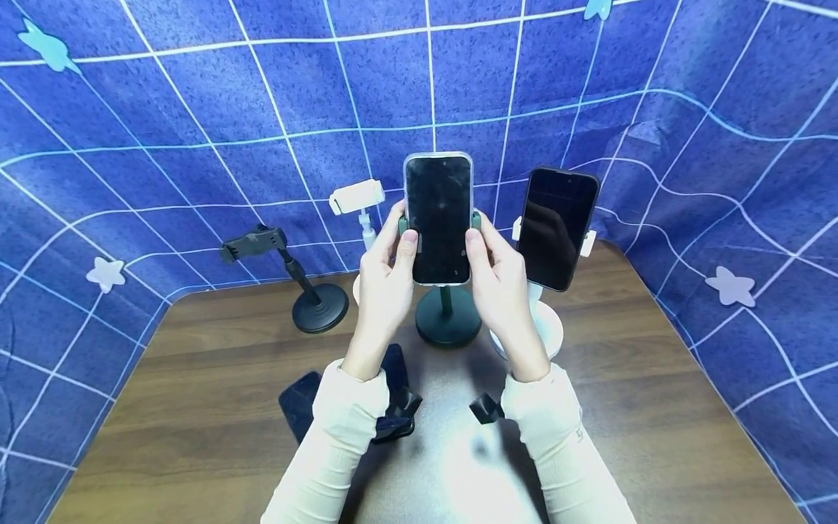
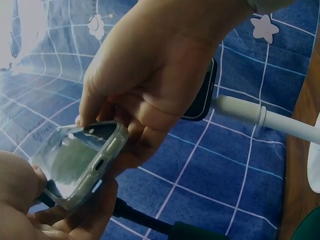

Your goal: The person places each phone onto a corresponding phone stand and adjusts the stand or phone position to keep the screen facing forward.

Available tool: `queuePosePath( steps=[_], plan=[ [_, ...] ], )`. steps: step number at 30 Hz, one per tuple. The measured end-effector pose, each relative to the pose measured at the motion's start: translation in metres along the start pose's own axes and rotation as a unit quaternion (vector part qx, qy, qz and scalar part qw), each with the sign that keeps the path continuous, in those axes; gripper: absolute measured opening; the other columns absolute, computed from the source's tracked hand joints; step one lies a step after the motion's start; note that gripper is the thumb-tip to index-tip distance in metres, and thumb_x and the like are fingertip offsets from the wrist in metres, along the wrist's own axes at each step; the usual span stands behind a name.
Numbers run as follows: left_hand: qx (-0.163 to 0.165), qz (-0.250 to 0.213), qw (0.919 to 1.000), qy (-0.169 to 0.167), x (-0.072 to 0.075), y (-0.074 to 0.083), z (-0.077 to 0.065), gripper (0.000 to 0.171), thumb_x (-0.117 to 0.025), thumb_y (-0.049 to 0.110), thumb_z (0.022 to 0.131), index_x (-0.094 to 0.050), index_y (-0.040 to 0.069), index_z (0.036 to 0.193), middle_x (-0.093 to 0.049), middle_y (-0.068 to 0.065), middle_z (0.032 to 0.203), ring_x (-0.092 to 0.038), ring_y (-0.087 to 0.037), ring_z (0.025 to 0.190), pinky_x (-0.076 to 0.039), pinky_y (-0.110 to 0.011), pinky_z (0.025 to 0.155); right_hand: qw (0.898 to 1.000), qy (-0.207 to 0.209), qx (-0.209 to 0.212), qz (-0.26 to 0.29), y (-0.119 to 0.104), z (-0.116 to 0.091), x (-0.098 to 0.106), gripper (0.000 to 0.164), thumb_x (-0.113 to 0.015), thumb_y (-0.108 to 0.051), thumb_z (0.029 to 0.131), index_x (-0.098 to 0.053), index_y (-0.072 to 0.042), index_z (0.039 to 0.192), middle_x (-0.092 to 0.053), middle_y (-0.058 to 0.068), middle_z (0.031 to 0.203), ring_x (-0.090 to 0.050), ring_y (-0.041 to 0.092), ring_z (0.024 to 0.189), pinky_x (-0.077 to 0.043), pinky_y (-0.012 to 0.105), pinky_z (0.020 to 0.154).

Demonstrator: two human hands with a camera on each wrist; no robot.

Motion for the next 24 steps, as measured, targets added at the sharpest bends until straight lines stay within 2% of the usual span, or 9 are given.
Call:
queuePosePath(
  steps=[6, 7, 10, 12, 13, 14, 16, 20, 24],
  plan=[
    [-0.006, 0.005, 0.9999, -0.014, -0.004, 0.000, 0.004, 0.045, -0.049, 0.029, 0.103, -0.040, 0.031, 0.147, -0.048, 0.007, 0.146, -0.047, -0.003, 0.126, -0.044, -0.036, 0.103, 0.999, -0.017, 0.012, -0.028, -0.024, 0.000, 0.001, 0.037, -0.040, -0.007, 0.104, -0.047, 0.001, 0.140, -0.054, 0.016, 0.139, -0.047, 0.014, 0.129, -0.038, 0.033, 0.109],
    [-0.007, 0.004, 0.9999, -0.015, -0.004, 0.000, 0.004, 0.045, -0.048, 0.029, 0.103, -0.040, 0.029, 0.148, -0.053, 0.004, 0.142, -0.052, -0.004, 0.121, -0.047, -0.035, 0.099, 0.999, -0.019, 0.009, -0.028, -0.028, -0.001, 0.001, 0.037, -0.039, -0.006, 0.104, -0.046, 0.003, 0.140, -0.054, 0.018, 0.139, -0.047, 0.015, 0.129, -0.038, 0.034, 0.109],
    [-0.002, 0.009, 0.9998, -0.018, -0.004, -0.001, 0.004, 0.047, -0.047, 0.030, 0.104, -0.037, 0.027, 0.149, -0.066, -0.003, 0.102, -0.059, -0.010, 0.089, -0.050, -0.031, 0.075, 0.999, -0.023, 0.002, -0.027, -0.033, -0.001, -0.001, 0.037, -0.039, -0.006, 0.104, -0.046, 0.004, 0.139, -0.053, 0.020, 0.138, -0.048, 0.015, 0.128, -0.039, 0.033, 0.108],
    [0.009, 0.015, 0.9996, -0.023, -0.003, -0.003, 0.001, 0.048, -0.045, 0.033, 0.104, -0.035, 0.025, 0.150, -0.053, -0.006, 0.076, -0.049, -0.015, 0.068, -0.042, -0.032, 0.059, 0.999, -0.020, -0.006, -0.026, -0.030, -0.003, -0.001, 0.037, -0.040, -0.008, 0.104, -0.047, 0.003, 0.139, -0.055, 0.019, 0.137, -0.050, 0.013, 0.125, -0.040, 0.029, 0.107],
    [0.017, 0.016, 0.9994, -0.027, -0.003, -0.005, 0.000, 0.049, -0.045, 0.034, 0.104, -0.034, 0.024, 0.151, -0.045, -0.006, 0.069, -0.043, -0.017, 0.062, -0.037, -0.033, 0.053, 0.999, -0.017, -0.009, -0.026, -0.026, -0.003, -0.001, 0.037, -0.041, -0.009, 0.104, -0.048, 0.001, 0.139, -0.056, 0.017, 0.136, -0.051, 0.011, 0.122, -0.040, 0.026, 0.105],
    [0.027, 0.012, 0.9990, -0.034, -0.003, -0.006, -0.002, 0.050, -0.044, 0.036, 0.104, -0.033, 0.024, 0.151, -0.041, -0.007, 0.067, -0.044, -0.017, 0.058, -0.040, -0.030, 0.052, 0.999, -0.014, -0.012, -0.027, -0.022, -0.004, -0.002, 0.037, -0.041, -0.011, 0.105, -0.049, -0.002, 0.140, -0.058, 0.016, 0.134, -0.053, 0.010, 0.117, -0.042, 0.023, 0.102],
    [0.043, 0.003, 0.9980, -0.046, -0.004, -0.009, -0.006, 0.052, -0.043, 0.038, 0.105, -0.031, 0.020, 0.152, -0.043, -0.007, 0.068, -0.052, -0.013, 0.054, -0.049, -0.027, 0.054, 0.999, -0.010, -0.022, -0.024, -0.012, -0.006, -0.002, 0.037, -0.043, -0.016, 0.105, -0.051, -0.008, 0.140, -0.066, 0.016, 0.112, -0.058, 0.009, 0.094, -0.047, 0.019, 0.084],
    [0.056, -0.033, 0.9960, -0.061, -0.004, -0.014, -0.015, 0.048, -0.043, 0.034, 0.105, -0.036, 0.011, 0.147, -0.059, -0.011, 0.084, -0.066, -0.018, 0.061, -0.059, -0.034, 0.060, 0.999, -0.014, -0.032, 0.004, 0.006, -0.011, -0.003, 0.036, -0.045, -0.022, 0.105, -0.052, -0.013, 0.139, -0.060, 0.011, 0.086, -0.051, 0.014, 0.063, -0.049, 0.020, 0.061],
    [0.055, -0.059, 0.9946, -0.065, -0.008, -0.021, -0.024, 0.034, -0.047, 0.026, 0.104, -0.050, 0.005, 0.131, -0.069, -0.016, 0.103, -0.070, -0.024, 0.072, -0.059, -0.034, 0.060, 0.999, -0.028, -0.032, 0.025, 0.014, -0.019, -0.003, 0.032, -0.048, -0.019, 0.103, -0.054, -0.009, 0.133, -0.065, 0.016, 0.083, -0.062, 0.022, 0.063, -0.057, 0.028, 0.060]
  ],
)
Point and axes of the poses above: each hand's wrist, its own z-axis towards the middle knuckle, its own x-axis out of the back of the hand, y = z × x, the point moved 4 cm from there along z, towards the middle knuckle
